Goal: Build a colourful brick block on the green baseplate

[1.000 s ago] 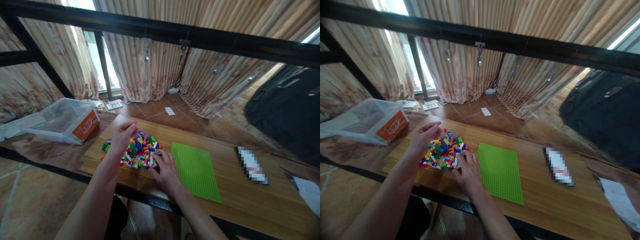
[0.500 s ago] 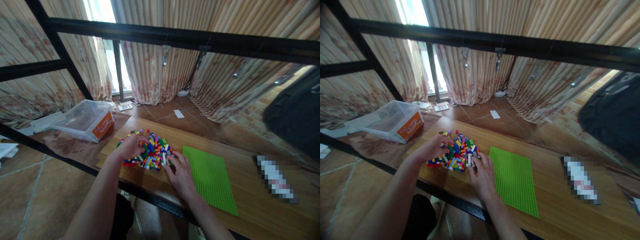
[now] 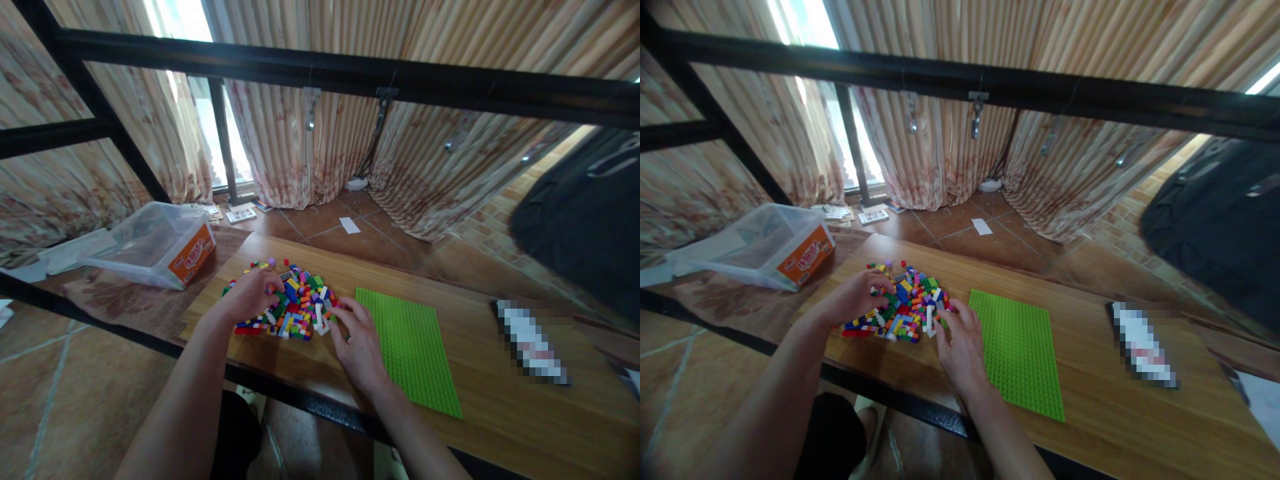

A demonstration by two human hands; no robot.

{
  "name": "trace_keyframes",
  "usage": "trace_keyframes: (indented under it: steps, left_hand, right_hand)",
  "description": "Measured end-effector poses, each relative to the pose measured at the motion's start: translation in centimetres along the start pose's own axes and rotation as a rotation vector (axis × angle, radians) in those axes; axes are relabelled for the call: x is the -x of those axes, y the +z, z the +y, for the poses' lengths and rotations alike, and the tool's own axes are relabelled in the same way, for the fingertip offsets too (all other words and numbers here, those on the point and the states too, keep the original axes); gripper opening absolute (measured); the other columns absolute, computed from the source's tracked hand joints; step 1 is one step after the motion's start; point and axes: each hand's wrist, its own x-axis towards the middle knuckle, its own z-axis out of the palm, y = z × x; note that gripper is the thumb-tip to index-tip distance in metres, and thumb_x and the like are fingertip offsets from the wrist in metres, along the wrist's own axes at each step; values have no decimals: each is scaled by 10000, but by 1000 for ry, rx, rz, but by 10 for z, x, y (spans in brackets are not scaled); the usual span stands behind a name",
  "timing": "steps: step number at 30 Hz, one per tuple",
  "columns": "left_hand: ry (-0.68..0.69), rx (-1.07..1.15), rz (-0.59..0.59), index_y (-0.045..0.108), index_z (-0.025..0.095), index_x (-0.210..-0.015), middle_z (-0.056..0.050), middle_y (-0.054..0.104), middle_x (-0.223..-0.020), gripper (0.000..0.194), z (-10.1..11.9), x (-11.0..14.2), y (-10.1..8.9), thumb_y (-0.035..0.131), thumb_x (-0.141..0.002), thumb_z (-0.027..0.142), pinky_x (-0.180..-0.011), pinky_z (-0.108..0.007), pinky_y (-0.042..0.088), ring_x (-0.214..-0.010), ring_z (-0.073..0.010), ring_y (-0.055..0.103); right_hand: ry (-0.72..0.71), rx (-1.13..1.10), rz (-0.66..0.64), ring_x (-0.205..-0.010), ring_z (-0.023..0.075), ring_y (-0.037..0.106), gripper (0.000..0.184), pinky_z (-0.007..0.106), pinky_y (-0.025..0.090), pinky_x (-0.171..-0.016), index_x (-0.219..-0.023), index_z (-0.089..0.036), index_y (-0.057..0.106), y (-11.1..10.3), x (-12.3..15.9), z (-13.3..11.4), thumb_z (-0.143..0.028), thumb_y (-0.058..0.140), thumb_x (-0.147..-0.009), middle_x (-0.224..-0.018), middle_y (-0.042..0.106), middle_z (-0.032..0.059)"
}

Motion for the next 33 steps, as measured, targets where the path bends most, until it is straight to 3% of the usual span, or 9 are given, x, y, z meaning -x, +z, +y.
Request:
trace_keyframes:
  steps: [6, 9, 12, 17, 23, 33]
  left_hand:
    - [-1, 465, 52, 718, 199, -806, -43, 717, -874, 158, 22, 0, -3, 713, -682, 295, -831, -326, 508, -882, -205, 650]
    - [-44, 711, -26, 712, 182, -838, -46, 718, -874, 221, 44, -4, 7, 752, -655, 298, -762, -314, 534, -823, -195, 664]
    - [-101, 768, -117, 727, 172, -819, -36, 706, -769, 212, 64, -8, 21, 756, -662, 311, -653, -281, 522, -699, -171, 643]
    - [-176, 961, -184, 730, 176, -865, -41, 702, -761, 250, 81, -12, 42, 721, -723, 382, -628, -277, 511, -659, -153, 632]
    - [-183, 970, -139, 708, 171, -874, -22, 701, -772, 254, 89, -18, 56, 755, -670, 316, -585, -244, 470, -647, -138, 617]
    - [-12, 884, -107, 632, 172, -932, -34, 706, -821, 248, 89, -21, 69, 712, -713, 255, -690, -283, 512, -754, -165, 658]
  right_hand:
    - [3, -57, 32, -1133, 229, 555, 232, 419, 450, -999, -1087, -218, 681, -7, -3, -7, -237, 535, -908, -1203, 609, 103]
    - [-11, -118, 18, -1155, 215, 555, 280, 401, 446, -1016, -1173, -227, 640, -12, -5, -12, -250, 548, -910, -1225, 611, 93]
    - [-8, -170, 12, -1167, 206, 555, 329, 384, 449, -1021, -1226, -239, 607, -16, -5, -17, -264, 571, -900, -1232, 623, 81]
    - [123, -297, 37, -976, 182, 640, 272, 347, 513, -891, -1156, -256, 654, -20, -6, -14, -254, 557, -902, -1060, 700, 50]
    - [340, -598, 111, -838, 167, 654, 237, 310, 529, -784, -1051, -218, 703, -18, -9, -2, -271, 612, -839, -914, 723, 29]
    - [589, -913, 154, -589, 113, 560, 186, 237, 474, -557, -829, -216, 764, -23, -14, 1, -308, 754, -668, -673, 688, -12]
